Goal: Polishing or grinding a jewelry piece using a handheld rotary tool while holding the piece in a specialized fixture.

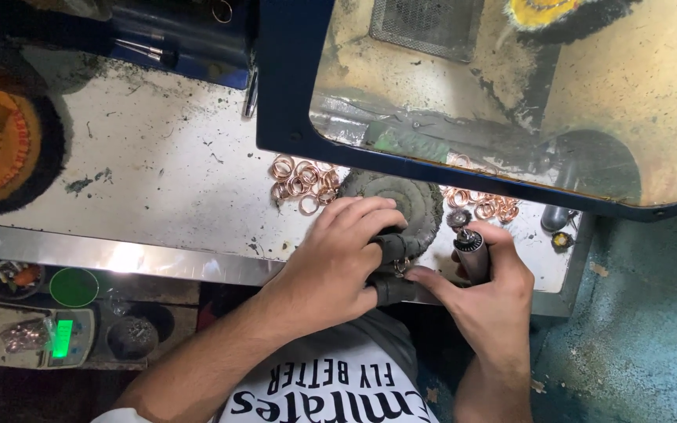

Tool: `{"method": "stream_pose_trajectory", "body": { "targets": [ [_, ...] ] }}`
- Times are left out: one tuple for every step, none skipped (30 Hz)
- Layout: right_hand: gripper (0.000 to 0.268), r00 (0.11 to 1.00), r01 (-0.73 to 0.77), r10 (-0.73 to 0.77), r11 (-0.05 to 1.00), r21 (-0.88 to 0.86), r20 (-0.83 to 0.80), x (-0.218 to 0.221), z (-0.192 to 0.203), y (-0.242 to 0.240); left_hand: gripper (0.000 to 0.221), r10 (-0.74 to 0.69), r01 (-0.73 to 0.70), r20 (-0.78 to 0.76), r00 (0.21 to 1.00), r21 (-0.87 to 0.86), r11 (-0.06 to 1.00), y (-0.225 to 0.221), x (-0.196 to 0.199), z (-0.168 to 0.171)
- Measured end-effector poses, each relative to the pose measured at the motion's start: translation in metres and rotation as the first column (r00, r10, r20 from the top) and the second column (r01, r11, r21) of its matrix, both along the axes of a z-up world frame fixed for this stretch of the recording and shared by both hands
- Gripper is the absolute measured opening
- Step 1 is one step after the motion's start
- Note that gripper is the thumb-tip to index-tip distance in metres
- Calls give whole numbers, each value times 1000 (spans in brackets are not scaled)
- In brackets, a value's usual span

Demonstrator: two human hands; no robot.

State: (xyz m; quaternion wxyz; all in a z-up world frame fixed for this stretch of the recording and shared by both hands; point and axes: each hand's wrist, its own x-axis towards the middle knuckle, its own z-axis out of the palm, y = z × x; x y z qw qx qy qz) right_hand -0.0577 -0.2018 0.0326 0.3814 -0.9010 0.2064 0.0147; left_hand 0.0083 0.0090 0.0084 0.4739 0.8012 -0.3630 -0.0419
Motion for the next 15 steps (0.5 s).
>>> {"method": "stream_pose_trajectory", "body": {
  "targets": [
    [79,1000,-1,1,1000,-2,-1,0,0,0,18,1,-1,-1,1000,-2,1000,0,0,0],
    [80,1000,15,-15,1000,-2,-15,-1,0,0,12,-3,3,-3,1000,8,1000,0,0,-1],
    [81,999,34,-34,999,-1,-30,-1,-1,0,7,-10,10,-5,1000,18,1000,0,0,-1],
    [81,999,35,-35,999,-1,-30,-1,-2,0,7,-12,12,-6,1000,18,1000,-1,-1,-2],
    [79,999,46,-46,998,30,-27,-1,-3,-1,7,1,-2,15,1000,14,1000,-1,-1,-3],
    [76,998,57,-56,996,62,-24,-1,-4,-1,9,14,-15,35,999,10,1000,-2,-2,-4],
    [76,998,57,-55,996,64,-24,0,-2,0,9,15,-15,35,999,12,1000,-2,-2,-4],
    [76,997,66,-65,997,44,-31,1,-1,1,11,24,-24,41,999,3,1000,-2,-2,-4],
    [76,996,75,-74,997,23,-39,2,1,3,14,33,-33,46,998,-5,999,-3,-2,-4],
    [76,997,74,-73,997,25,-39,2,1,2,14,34,-34,46,998,-4,999,-2,-1,-4],
    [75,999,39,-39,999,4,-23,2,1,2,15,31,-31,35,999,-12,999,-2,-1,-3],
    [74,1000,3,-4,1000,-17,-8,2,1,1,17,28,-28,24,999,-20,999,-2,0,-2],
    [74,1000,2,-3,1000,-19,-9,1,1,2,17,29,-29,23,999,-21,999,-2,-1,-3],
    [76,999,32,-32,999,-12,-16,1,0,2,15,30,-30,0,1000,-12,999,-2,-1,-3],
    [78,998,62,-62,998,-6,-22,1,0,3,15,31,-31,-21,999,-3,1000,-2,-2,-3]
  ]
}}
